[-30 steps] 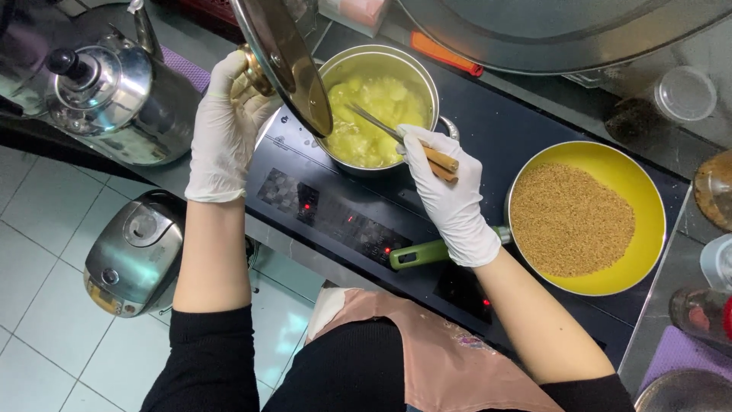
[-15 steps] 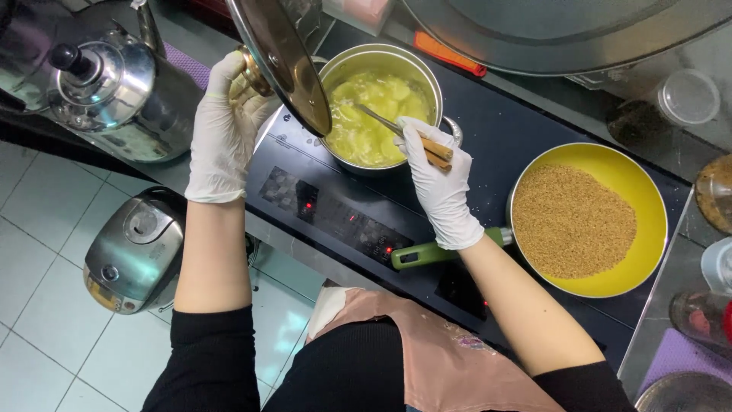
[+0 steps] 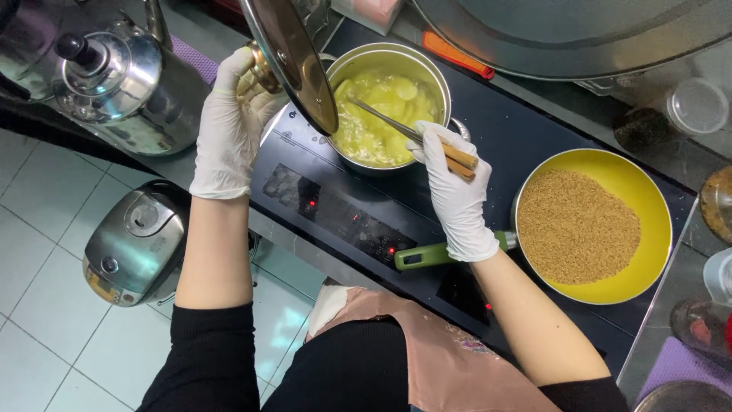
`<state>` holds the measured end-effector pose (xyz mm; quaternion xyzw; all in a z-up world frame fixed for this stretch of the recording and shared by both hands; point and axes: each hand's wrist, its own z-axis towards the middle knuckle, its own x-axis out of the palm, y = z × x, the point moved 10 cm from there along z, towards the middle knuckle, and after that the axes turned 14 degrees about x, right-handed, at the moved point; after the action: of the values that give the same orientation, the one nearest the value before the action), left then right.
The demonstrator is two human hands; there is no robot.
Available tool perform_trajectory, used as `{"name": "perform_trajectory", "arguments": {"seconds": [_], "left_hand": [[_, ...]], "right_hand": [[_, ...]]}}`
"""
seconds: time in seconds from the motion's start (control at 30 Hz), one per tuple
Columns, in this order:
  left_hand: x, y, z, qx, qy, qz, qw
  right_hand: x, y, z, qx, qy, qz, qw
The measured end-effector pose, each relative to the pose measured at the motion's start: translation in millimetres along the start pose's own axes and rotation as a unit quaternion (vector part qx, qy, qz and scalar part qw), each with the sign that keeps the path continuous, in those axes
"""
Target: The person stirs a yellowish grain mixture in a yellow pan on an induction cooktop using chopsticks. They briefly lift the lid of a pot to the left to check the contents before returning to stir the grains in the pan.
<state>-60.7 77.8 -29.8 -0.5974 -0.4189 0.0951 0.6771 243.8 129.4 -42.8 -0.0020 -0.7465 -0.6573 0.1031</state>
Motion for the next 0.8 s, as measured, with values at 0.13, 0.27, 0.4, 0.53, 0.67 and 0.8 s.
{"name": "perform_trajectory", "arguments": {"seconds": [0.13, 0.27, 0.4, 0.53, 0.67, 0.8], "left_hand": [[-2.4, 2.7, 3.1, -0.004, -0.008, 0.004, 1.0], [-0.2, 2.2, 1.6, -0.004, -0.002, 0.005, 1.0], [2.4, 3.2, 0.9, -0.008, 0.006, -0.012, 1.0], [-1.3, 7.4, 4.9, -0.011, -0.002, -0.005, 1.0], [1.2, 6.1, 5.1, -0.006, 0.009, -0.008, 1.0], [2.4, 5.4, 3.9, -0.008, 0.006, -0.002, 1.0]], "right_hand": [[0.8, -4.5, 2.8, 0.007, 0.002, -0.005, 1.0], [1.1, -4.5, 5.3, 0.007, -0.004, 0.007, 1.0], [-5.5, -11.8, 7.8, 0.054, -0.035, 0.056, 0.996], [-9.1, -14.5, 12.4, 0.042, -0.029, 0.047, 0.998], [-11.4, -17.3, 16.6, 0.06, -0.043, 0.068, 0.995], [-10.8, -18.9, 19.0, 0.093, -0.064, 0.065, 0.992]]}}
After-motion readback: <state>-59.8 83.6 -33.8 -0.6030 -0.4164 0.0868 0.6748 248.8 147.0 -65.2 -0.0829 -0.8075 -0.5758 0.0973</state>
